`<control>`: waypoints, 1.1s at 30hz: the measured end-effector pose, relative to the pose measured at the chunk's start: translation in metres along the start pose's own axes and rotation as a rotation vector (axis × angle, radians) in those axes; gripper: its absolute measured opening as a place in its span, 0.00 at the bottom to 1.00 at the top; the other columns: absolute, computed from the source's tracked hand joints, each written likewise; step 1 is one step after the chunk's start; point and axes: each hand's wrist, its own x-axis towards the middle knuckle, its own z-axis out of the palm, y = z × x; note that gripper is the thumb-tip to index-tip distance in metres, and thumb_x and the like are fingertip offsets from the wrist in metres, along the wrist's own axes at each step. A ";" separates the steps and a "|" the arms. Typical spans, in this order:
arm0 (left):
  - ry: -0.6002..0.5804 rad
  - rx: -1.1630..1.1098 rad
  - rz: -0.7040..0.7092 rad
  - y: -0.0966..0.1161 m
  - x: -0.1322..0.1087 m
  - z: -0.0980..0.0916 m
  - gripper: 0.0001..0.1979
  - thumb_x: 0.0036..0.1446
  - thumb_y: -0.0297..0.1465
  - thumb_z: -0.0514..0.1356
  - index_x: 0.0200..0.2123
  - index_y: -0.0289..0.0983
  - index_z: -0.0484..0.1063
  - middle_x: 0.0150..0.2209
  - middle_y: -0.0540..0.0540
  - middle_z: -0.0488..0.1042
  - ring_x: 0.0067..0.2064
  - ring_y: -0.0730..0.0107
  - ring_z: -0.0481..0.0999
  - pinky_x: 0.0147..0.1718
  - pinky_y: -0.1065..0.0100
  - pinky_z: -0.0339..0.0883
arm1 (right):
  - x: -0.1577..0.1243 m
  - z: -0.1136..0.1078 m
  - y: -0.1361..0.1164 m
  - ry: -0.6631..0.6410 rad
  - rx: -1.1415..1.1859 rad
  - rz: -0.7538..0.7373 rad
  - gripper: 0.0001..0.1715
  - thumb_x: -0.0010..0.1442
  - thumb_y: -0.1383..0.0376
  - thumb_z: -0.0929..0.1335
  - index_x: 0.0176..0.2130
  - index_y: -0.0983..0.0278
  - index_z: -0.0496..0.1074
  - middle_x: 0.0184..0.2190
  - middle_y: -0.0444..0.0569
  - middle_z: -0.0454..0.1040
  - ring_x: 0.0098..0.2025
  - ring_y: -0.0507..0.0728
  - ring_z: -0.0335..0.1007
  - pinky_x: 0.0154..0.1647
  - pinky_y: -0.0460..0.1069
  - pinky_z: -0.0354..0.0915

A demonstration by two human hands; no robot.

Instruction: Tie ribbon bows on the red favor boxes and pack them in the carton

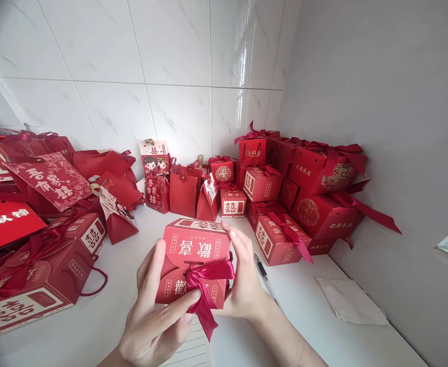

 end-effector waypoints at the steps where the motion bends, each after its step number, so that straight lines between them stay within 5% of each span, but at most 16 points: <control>1: 0.002 -0.001 0.000 0.000 0.000 0.000 0.08 0.55 0.23 0.54 0.33 0.34 0.74 0.64 0.37 0.48 0.61 0.46 0.54 0.46 0.50 0.66 | 0.000 0.000 0.000 -0.001 0.000 0.000 0.56 0.48 0.48 0.70 0.63 0.67 0.43 0.57 0.61 0.56 0.56 0.70 0.56 0.51 0.65 0.60; 33: 0.004 -0.012 0.003 -0.001 -0.001 0.001 0.11 0.59 0.26 0.52 0.34 0.34 0.74 0.64 0.36 0.48 0.61 0.46 0.54 0.46 0.49 0.65 | 0.002 0.001 0.000 -0.007 -0.014 -0.011 0.56 0.48 0.49 0.71 0.63 0.68 0.43 0.56 0.62 0.56 0.55 0.70 0.56 0.51 0.64 0.61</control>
